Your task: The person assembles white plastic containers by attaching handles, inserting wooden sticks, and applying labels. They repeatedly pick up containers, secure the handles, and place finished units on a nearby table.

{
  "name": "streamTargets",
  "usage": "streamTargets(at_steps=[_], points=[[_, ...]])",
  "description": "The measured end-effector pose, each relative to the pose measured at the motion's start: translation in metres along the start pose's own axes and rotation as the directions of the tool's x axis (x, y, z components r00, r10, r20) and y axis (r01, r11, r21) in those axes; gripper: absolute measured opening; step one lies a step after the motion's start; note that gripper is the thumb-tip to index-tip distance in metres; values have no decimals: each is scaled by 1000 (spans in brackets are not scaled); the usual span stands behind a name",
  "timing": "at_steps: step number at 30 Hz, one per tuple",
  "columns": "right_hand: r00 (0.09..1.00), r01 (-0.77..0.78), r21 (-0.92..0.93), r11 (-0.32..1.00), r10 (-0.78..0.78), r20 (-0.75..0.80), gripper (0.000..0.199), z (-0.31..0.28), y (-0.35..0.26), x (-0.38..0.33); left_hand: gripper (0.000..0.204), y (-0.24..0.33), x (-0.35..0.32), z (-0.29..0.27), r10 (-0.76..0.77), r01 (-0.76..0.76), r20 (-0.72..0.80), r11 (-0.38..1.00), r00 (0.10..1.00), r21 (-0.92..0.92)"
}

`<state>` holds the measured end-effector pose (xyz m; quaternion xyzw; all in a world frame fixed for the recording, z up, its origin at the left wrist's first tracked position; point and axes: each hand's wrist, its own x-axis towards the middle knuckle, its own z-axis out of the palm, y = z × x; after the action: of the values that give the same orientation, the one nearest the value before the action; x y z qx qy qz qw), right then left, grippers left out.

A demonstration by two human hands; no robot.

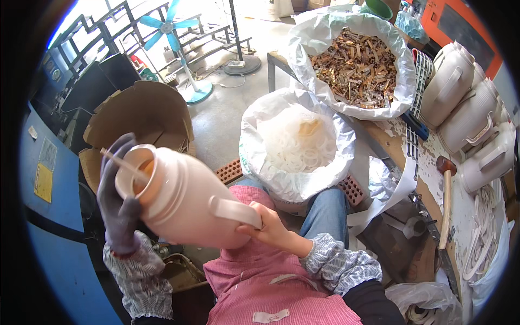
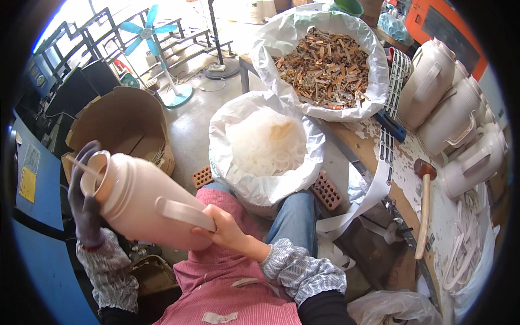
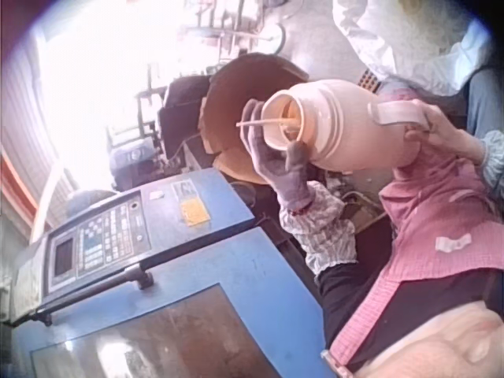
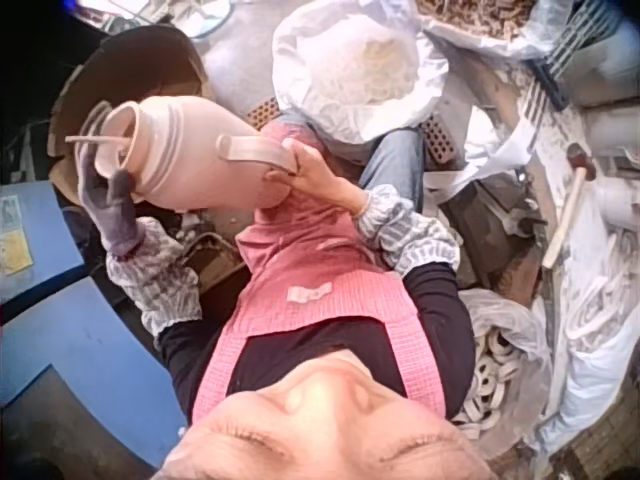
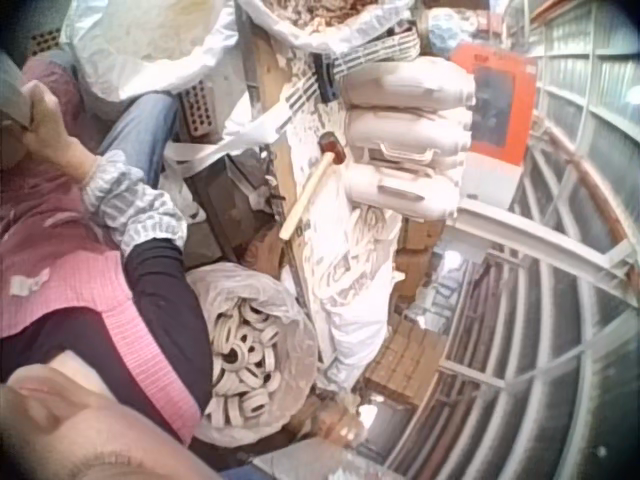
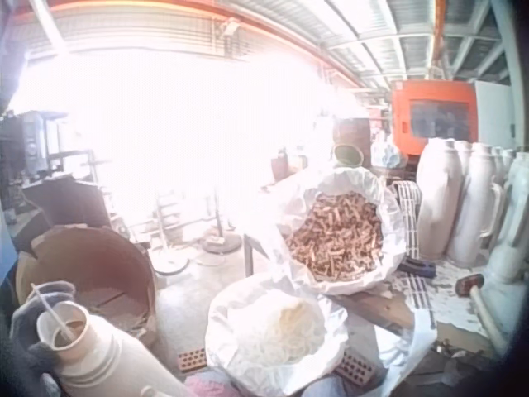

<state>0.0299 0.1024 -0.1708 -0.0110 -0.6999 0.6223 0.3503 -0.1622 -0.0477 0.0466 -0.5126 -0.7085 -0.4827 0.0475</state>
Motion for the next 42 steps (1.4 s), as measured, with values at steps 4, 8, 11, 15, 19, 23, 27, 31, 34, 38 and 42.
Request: streamTargets(at_steps=[4, 8, 11, 15, 19, 23, 27, 31, 34, 38, 42], points=[[952, 233, -231, 944, -174, 250, 39, 0, -16, 30, 67, -3, -13, -26, 95, -95, 28, 995, 995, -9], [801, 55, -25, 998, -29, 598, 28, -30, 9, 74, 25, -30, -34, -40, 193, -122, -92, 855, 977, 504], [948, -310, -576, 756, 289, -132, 28, -127, 127, 97, 15, -50, -66, -51, 37, 45, -240, 944, 970, 328], [864, -320, -936, -145, 362, -351, 26, -221, 206, 43, 20, -43, -64, -47, -93, 112, -121, 981, 988, 158], [966, -248, -947, 203, 125, -226, 11, -230, 215, 43, 25, -43, -57, -62, -112, 107, 23, 983, 993, 149], [950, -302, -864, 403, 48, -310, 17, -227, 194, 51, 11, -45, -34, -61, -36, 38, -31, 995, 999, 88], [930, -330, -708, 624, 85, -358, 26, -210, 122, 45, 49, -30, -5, -48, 209, -94, -392, 952, 896, 291], [949, -215, -745, 631, -45, -313, 27, -221, 64, 12, 45, -33, 22, -34, 645, -440, 165, 291, 746, 850], [929, -219, -688, 692, -66, -363, 25, -224, 14, -11, 42, -16, 27, -17, 717, -485, -21, 493, 697, 722], [905, -256, -417, 872, 64, -421, 21, -229, -32, -22, 55, 33, 32, 50, 651, -601, -23, 714, 759, 359], [931, -187, -118, 975, 138, -337, 43, -203, -115, -8, 44, 45, 21, 182, 700, -686, 85, 713, 709, -145]])
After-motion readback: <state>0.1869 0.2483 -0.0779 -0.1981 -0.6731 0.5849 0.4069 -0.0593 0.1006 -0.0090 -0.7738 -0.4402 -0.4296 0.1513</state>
